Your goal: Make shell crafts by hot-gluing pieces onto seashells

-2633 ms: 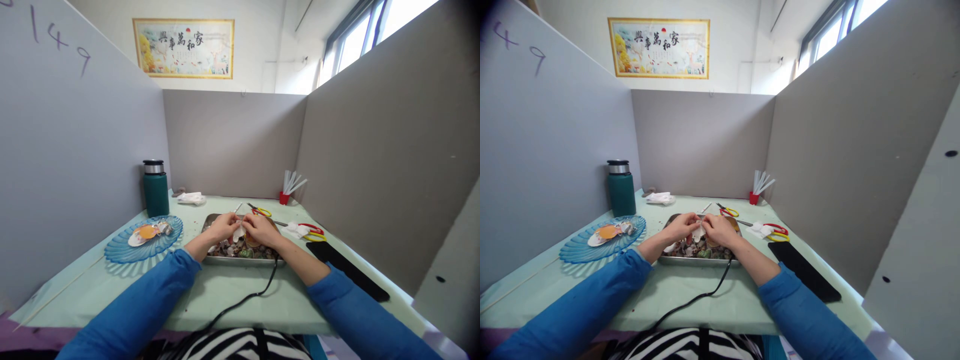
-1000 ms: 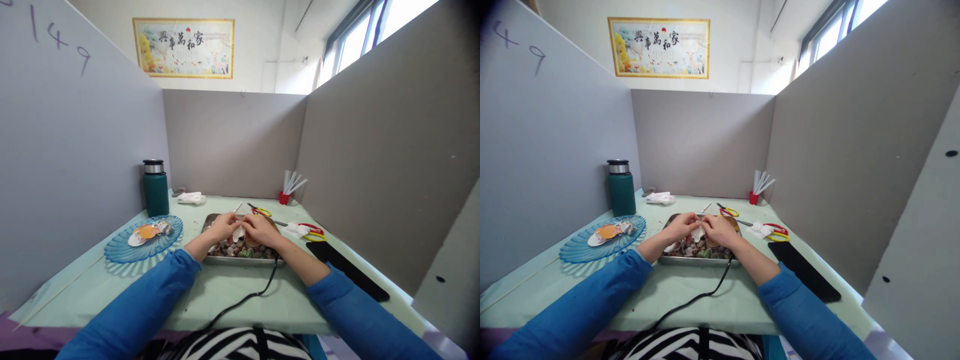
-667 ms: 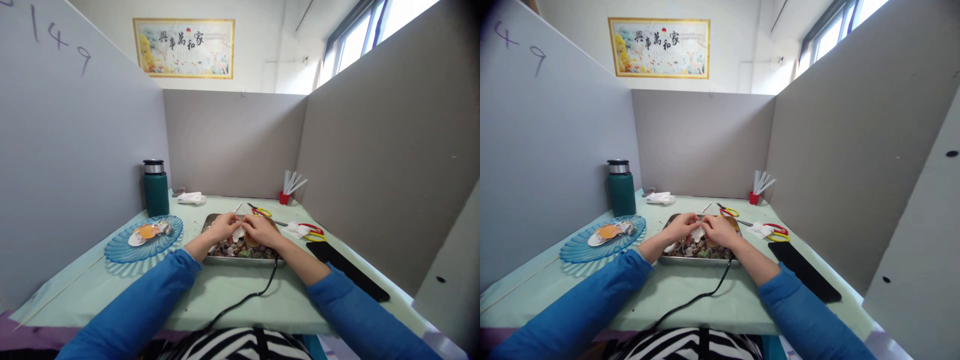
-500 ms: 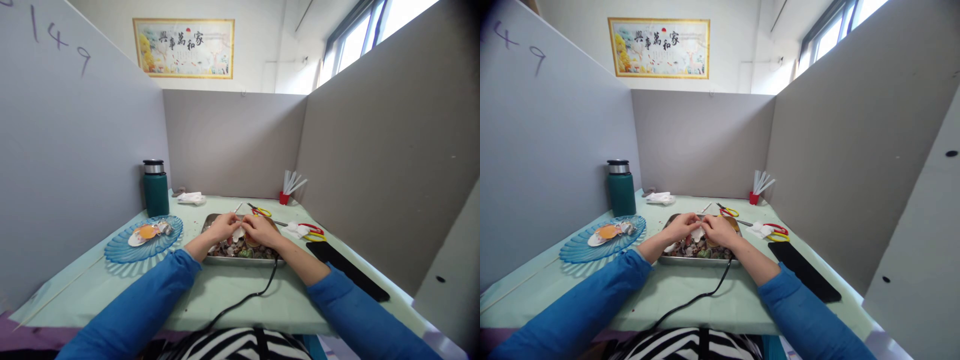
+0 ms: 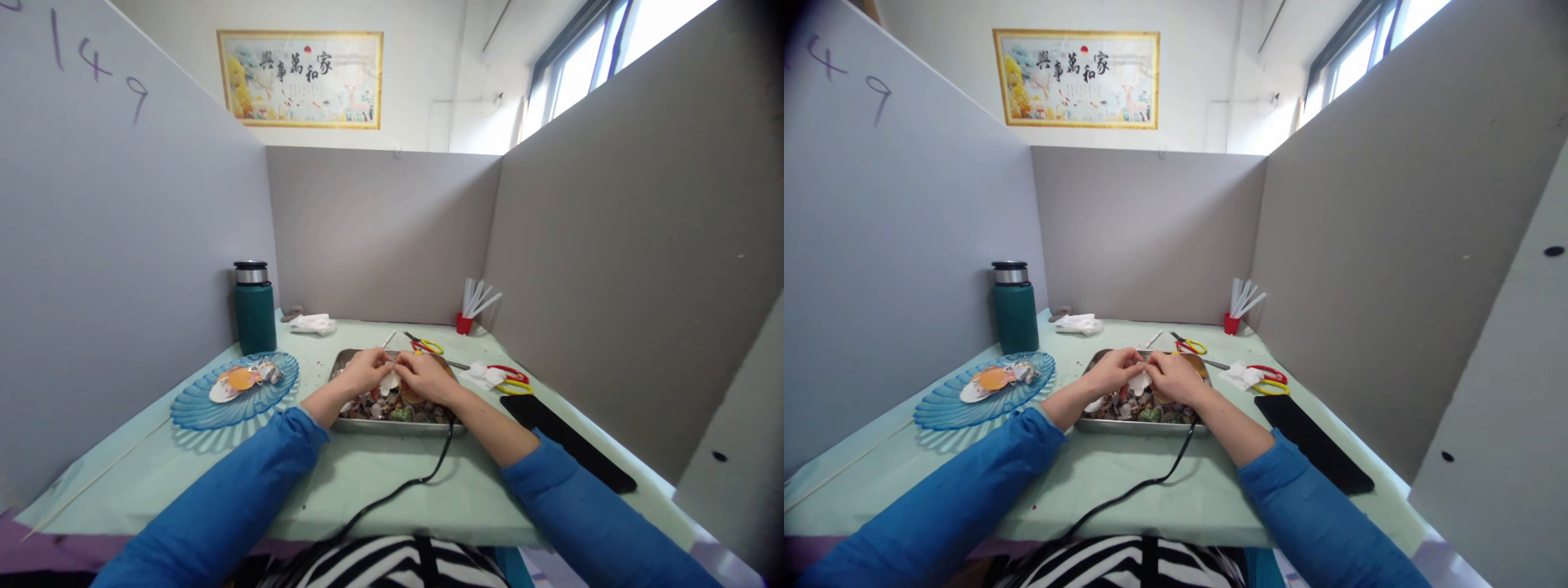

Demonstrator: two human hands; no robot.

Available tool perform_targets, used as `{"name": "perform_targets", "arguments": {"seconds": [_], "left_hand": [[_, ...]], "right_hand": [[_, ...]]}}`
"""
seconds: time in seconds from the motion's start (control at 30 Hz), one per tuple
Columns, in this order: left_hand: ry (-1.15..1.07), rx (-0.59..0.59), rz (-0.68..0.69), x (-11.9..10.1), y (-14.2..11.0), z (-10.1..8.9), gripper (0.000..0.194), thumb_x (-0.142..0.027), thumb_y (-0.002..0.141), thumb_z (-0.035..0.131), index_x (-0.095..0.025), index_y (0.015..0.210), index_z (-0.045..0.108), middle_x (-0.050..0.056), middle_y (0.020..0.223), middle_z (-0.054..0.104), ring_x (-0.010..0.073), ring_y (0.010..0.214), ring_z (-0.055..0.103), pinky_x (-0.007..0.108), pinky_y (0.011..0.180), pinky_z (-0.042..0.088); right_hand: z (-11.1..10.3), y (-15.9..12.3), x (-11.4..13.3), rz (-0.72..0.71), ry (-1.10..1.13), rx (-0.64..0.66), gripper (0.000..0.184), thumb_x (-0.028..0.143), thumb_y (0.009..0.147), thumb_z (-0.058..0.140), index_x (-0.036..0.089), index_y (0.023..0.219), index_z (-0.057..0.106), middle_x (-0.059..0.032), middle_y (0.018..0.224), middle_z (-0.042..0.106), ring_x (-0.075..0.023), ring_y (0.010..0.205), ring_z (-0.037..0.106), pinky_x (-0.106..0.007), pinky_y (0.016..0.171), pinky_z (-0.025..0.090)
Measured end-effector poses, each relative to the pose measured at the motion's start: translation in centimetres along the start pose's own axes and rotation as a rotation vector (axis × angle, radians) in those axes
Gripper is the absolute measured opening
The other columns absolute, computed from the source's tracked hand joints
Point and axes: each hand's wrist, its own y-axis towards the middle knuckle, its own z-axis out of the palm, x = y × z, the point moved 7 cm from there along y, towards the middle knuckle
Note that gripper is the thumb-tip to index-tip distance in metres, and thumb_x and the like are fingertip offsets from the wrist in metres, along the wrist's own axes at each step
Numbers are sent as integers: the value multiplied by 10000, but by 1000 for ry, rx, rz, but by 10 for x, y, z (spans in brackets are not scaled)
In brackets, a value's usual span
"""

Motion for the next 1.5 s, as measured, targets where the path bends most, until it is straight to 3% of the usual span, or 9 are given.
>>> {"name": "perform_targets", "arguments": {"seconds": [1.5], "left_hand": [[-52,-15,32,1,2,-1,235,-366,799,480,-150,854,555,-10,637,597,68,356,504,170,383,337]], "right_hand": [[-2,0,1,-2,-18,-32,226,315,885,439,170,778,575,0,646,580,-116,617,489,-219,563,279]]}}
